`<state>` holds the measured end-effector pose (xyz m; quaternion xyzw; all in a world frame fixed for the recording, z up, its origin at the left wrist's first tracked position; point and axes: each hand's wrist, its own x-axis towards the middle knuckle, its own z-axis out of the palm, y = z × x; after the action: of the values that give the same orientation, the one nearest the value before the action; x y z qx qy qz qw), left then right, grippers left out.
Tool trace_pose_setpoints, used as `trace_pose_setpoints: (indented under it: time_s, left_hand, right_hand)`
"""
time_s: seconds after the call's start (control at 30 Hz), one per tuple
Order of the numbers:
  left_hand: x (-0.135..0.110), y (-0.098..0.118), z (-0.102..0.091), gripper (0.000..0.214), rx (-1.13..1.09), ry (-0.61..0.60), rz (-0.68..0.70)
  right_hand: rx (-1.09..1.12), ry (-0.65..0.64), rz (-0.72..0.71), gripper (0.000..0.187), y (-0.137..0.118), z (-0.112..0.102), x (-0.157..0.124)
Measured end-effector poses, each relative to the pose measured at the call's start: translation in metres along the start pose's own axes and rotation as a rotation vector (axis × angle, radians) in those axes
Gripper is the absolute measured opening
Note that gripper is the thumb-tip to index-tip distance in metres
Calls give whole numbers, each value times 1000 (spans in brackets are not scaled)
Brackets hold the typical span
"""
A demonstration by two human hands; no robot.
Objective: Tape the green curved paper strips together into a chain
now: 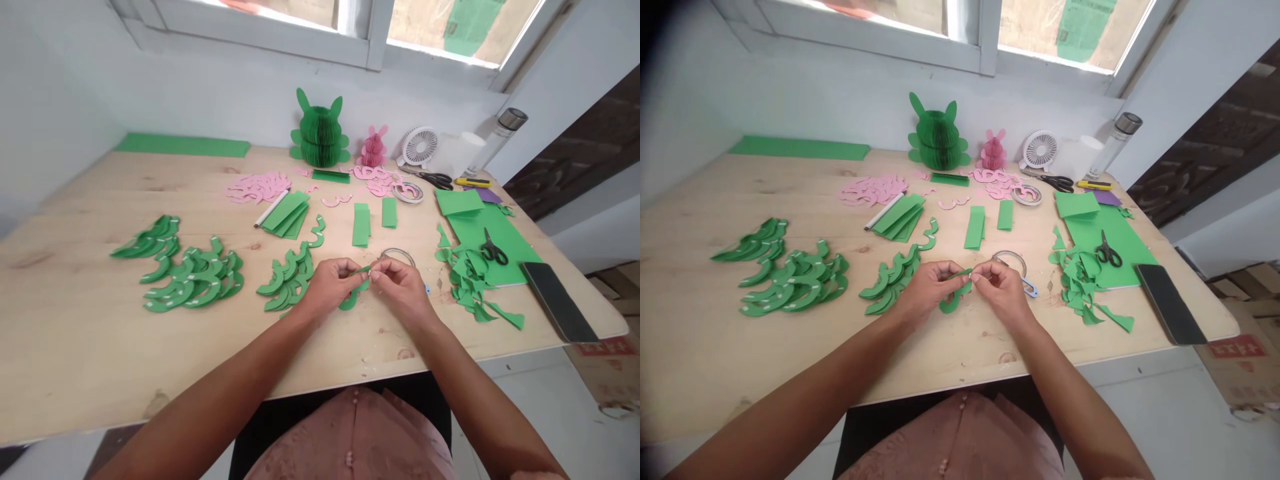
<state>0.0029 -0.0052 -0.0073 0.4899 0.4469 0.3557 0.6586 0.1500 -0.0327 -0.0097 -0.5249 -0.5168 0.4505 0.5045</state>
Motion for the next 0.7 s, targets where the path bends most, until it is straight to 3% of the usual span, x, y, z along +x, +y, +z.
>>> trace_pose_setpoints:
  time_s: [0.27, 0.7]
  left_hand:
    - [-2, 4, -1, 18, 25, -70, -18]
    - [-2, 15, -19, 17, 197, -293, -77]
  right_hand:
    - [-38, 78, 26, 16, 0, -2, 1]
    - [50, 200, 26, 19, -11, -19, 1]
